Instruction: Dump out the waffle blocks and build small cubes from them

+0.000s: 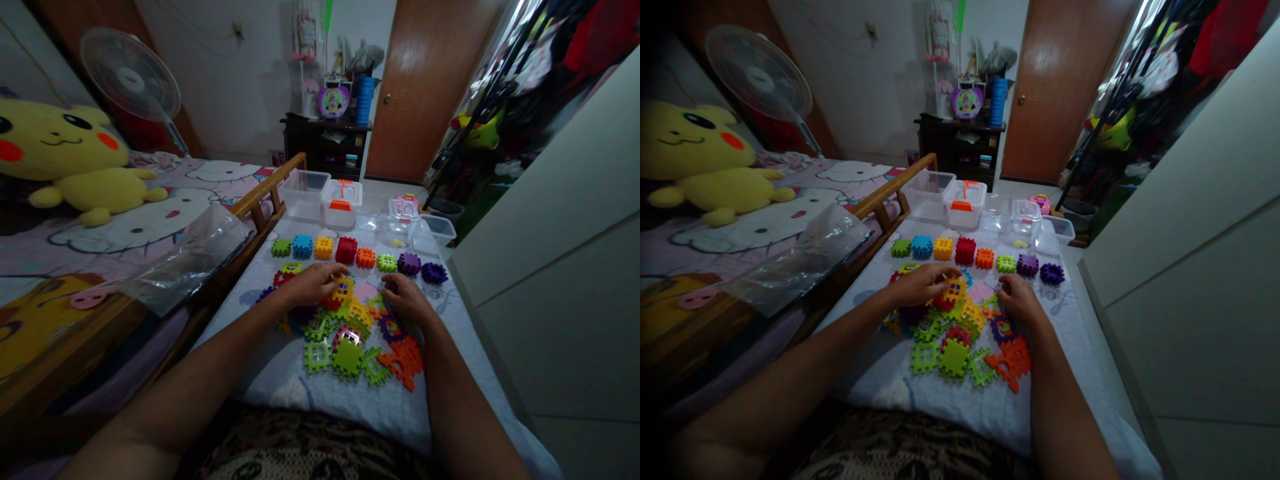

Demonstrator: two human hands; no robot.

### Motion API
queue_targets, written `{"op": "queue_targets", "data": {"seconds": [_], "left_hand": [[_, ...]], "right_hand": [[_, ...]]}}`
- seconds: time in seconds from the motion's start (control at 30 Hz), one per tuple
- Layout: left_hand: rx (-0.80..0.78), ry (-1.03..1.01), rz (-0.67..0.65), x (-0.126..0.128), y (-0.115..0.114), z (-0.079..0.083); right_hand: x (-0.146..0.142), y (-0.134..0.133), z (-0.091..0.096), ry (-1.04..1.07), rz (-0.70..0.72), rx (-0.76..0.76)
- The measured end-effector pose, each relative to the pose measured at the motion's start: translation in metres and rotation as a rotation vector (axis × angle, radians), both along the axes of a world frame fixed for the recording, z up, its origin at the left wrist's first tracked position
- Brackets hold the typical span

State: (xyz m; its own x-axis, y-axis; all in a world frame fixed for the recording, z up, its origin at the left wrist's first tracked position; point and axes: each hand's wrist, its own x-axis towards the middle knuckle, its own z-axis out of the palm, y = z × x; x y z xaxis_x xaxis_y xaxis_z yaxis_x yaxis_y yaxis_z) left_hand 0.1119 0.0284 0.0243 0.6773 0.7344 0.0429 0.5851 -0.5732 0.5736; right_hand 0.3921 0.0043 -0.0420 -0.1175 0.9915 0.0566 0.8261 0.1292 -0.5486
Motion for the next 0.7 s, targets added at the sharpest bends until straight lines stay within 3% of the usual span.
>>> {"op": "queue_targets", "data": {"seconds": [0.17, 0.37, 0.53, 0.7], "left_hand": [[0.026, 0.088, -0.037, 0.013, -0.01, -0.015], [0.267, 0.202, 0.118, -0.004, -0.002, -0.017], [0.163, 0.502, 0.22, -0.023, 0.006, -0.014], [0.093, 0.559, 0.215, -0.019, 0.008, -0.015]], "right_hand": [[-0.001, -0.001, 0.003, 0.006, -0.006, -0.009], [0.0, 0.0, -0.001, 0.012, -0.015, 0.008], [0.0, 0.0, -0.003, -0.006, -0.012, 0.007], [0.001, 0.001, -0.003, -0.003, 0.0, 0.014]]}}
